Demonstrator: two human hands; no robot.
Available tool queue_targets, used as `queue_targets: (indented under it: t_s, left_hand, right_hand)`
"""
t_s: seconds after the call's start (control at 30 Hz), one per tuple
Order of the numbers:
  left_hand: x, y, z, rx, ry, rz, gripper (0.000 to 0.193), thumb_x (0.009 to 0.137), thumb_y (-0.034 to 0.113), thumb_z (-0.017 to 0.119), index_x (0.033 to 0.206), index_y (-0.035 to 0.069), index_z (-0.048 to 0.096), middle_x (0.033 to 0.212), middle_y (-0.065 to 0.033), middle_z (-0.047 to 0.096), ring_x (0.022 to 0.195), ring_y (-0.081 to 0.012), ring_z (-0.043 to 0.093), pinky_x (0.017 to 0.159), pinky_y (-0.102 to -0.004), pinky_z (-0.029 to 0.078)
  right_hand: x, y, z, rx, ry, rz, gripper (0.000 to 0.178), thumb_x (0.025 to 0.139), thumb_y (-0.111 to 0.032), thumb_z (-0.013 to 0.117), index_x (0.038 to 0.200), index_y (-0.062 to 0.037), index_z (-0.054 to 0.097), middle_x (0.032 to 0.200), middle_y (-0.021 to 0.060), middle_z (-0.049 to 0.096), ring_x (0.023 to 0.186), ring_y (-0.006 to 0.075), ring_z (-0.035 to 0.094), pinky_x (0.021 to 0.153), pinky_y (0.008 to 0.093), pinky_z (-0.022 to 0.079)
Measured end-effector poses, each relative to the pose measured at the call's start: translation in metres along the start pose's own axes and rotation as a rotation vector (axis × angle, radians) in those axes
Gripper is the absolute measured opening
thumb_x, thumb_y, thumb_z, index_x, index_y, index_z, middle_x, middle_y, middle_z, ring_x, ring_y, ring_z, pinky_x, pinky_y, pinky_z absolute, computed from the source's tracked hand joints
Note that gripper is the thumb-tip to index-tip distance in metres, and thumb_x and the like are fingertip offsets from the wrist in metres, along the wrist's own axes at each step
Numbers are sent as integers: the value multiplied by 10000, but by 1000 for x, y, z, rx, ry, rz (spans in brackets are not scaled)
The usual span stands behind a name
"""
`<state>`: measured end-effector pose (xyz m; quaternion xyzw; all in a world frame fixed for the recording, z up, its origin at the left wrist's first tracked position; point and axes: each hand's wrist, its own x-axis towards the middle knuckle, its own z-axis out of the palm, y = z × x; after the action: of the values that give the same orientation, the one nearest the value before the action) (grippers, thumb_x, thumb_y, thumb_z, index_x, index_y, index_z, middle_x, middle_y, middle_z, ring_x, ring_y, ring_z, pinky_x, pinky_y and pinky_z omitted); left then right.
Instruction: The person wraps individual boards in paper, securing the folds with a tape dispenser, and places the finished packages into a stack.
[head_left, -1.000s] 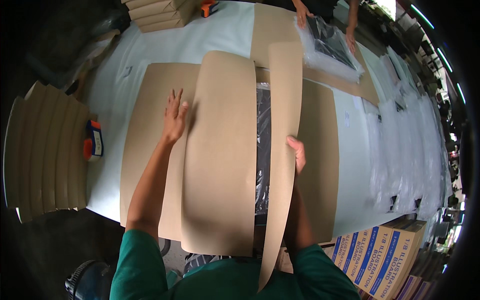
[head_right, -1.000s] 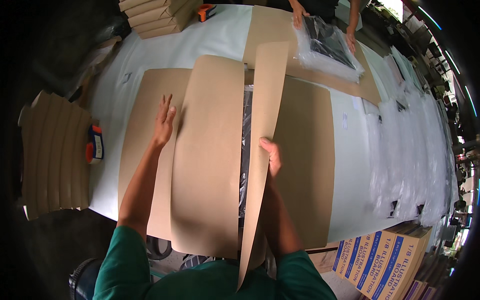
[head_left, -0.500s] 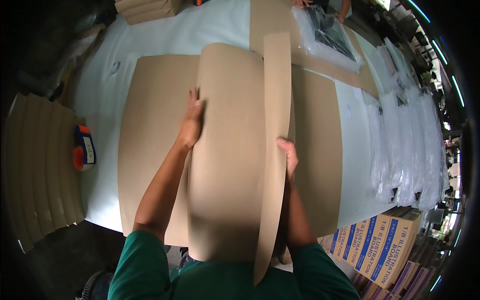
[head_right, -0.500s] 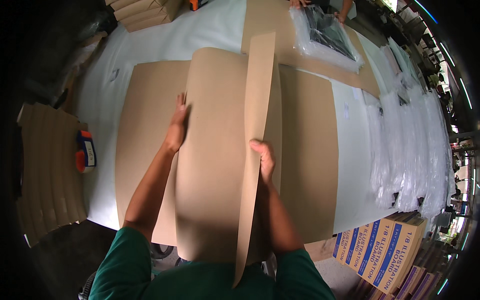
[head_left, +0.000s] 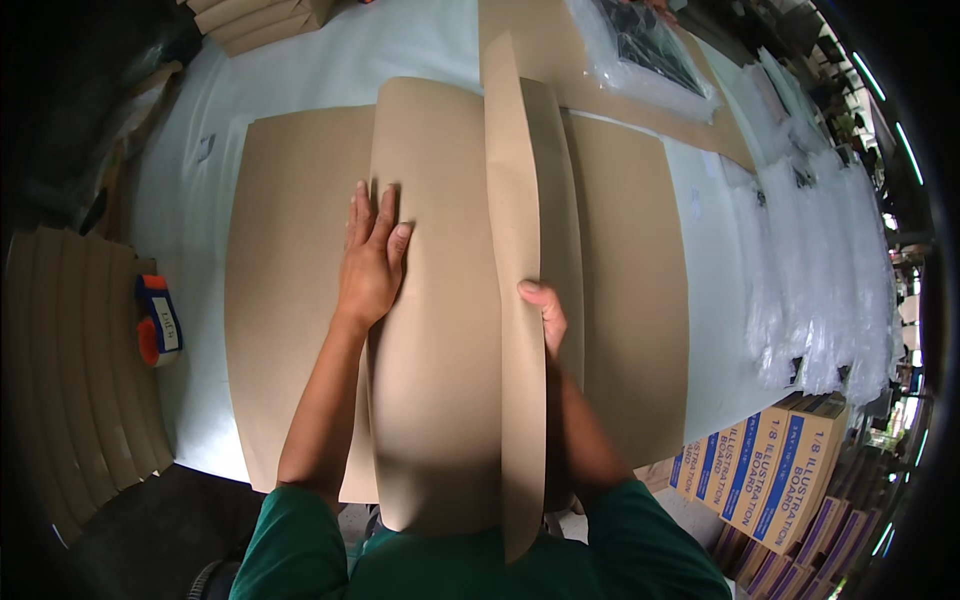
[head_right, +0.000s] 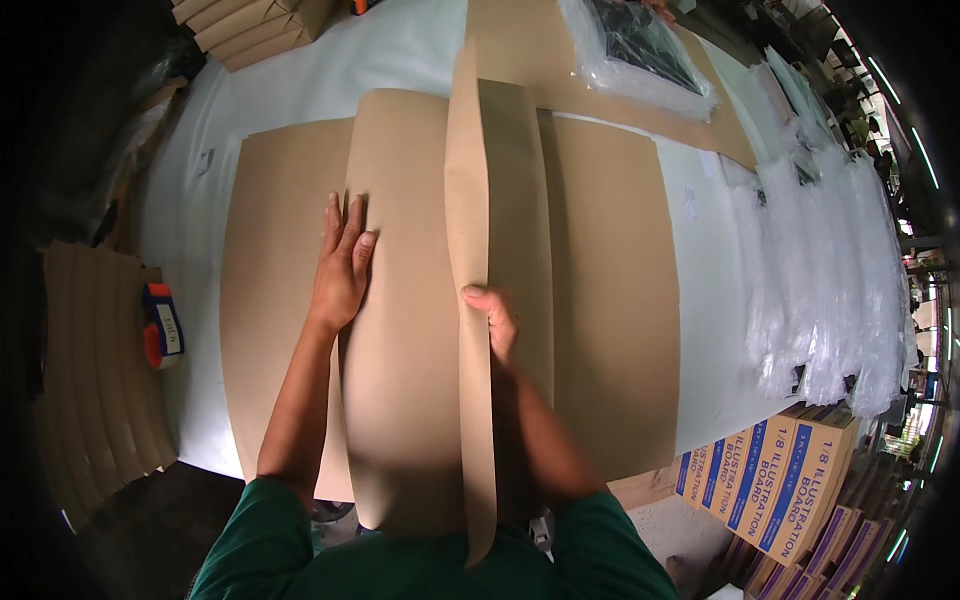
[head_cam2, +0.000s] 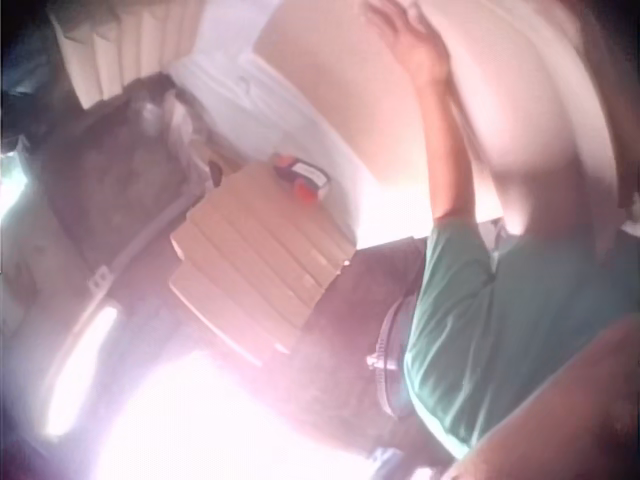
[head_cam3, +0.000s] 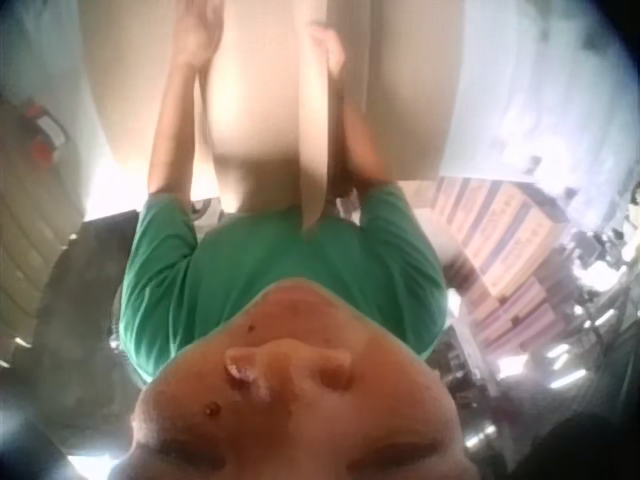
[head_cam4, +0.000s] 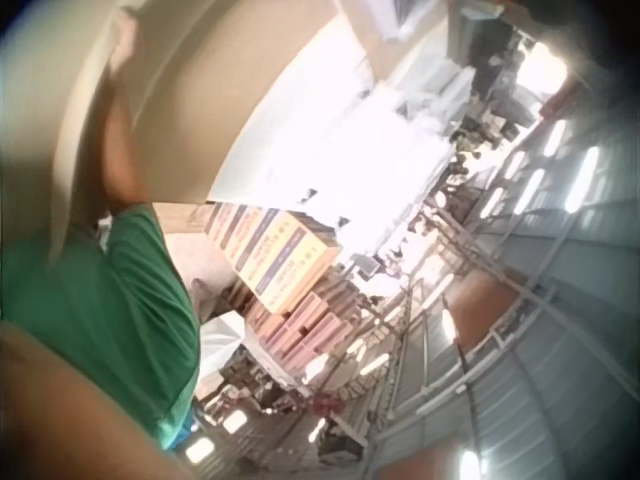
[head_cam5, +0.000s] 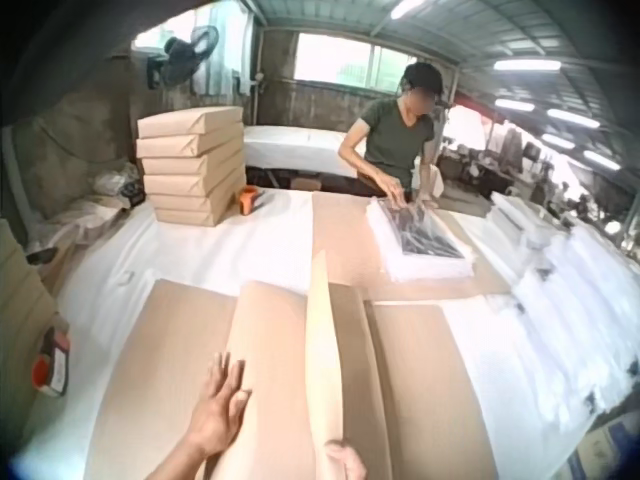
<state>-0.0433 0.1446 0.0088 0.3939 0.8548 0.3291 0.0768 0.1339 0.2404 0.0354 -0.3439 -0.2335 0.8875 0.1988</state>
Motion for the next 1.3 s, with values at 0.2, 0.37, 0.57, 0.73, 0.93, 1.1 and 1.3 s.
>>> queue_targets:
  t_s: [0.2, 0.37, 0.57, 0.73, 0.93, 1.1, 1.3]
  left_hand:
    - [-1, 27, 15, 489, 43, 30, 492, 950, 343, 317, 1400, 152, 264, 1472, -103, 169, 1360, -309, 115, 1098, -453, 101]
    - [-22, 65, 36, 449, -132, 101, 523, 942, 320, 213, 1420, 113, 167, 1485, -80, 120, 1371, -283, 63, 1105, -465, 27]
    - [-22, 68, 37, 456, -152, 132, 539, 931, 297, 242, 1418, 79, 162, 1484, -107, 109, 1369, -313, 54, 1100, -476, 40]
    - [-23, 64, 30, 206, -144, 163, 519, 868, 177, 379, 1370, 67, 302, 1460, -150, 179, 1354, -360, 98, 1093, -493, 64]
    - [-38, 26, -1, -149, 52, 174, 436, 829, 42, 457, 1266, 46, 454, 1405, -198, 281, 1313, -409, 192, 1076, -502, 119]
    - [-172, -4, -15, -107, -90, -236, 547, 940, 306, 360, 1290, -112, 316, 1378, -342, 191, 1303, -471, 144, 1060, -526, 87]
    - [-77, -21, 0, -144, -93, -169, 496, 954, 294, 290, 1326, -32, 321, 1422, -248, 194, 1327, -430, 110, 1058, -539, 87]
  right_hand:
    - [2, 2, -5, 124, 7, -34, 294, 727, -255, 556, 911, -26, 570, 826, 80, 576, 774, 166, 549, 658, 290, 456]
    - [-39, -37, 40, 204, -12, 0, 256, 756, -217, 538, 917, -21, 575, 914, 81, 560, 873, 173, 528, 812, 287, 418]
    - [-11, 7, -2, -402, 84, -422, 150, 769, -137, 567, 806, 3, 604, 898, 70, 550, 870, 151, 516, 819, 284, 402]
    - [7, 11, 10, -489, -172, -240, 208, 755, -214, 577, 706, -13, 600, 850, 64, 553, 830, 117, 495, 769, 265, 371]
    - [35, 31, 9, -1320, -340, -727, 283, 827, -197, 499, 696, 24, 619, 1194, 219, 505, 1242, 272, 332, 1062, 430, 166]
    - [34, 42, 21, -1790, -184, -909, 343, 807, -210, 485, 657, 59, 637, 1345, 277, 335, 1328, 356, 203, 1088, 482, 88]
    - [24, 42, 22, -1814, -129, -855, 341, 774, -185, 477, 595, 78, 601, 1359, 263, 327, 1329, 343, 212, 1090, 479, 97]
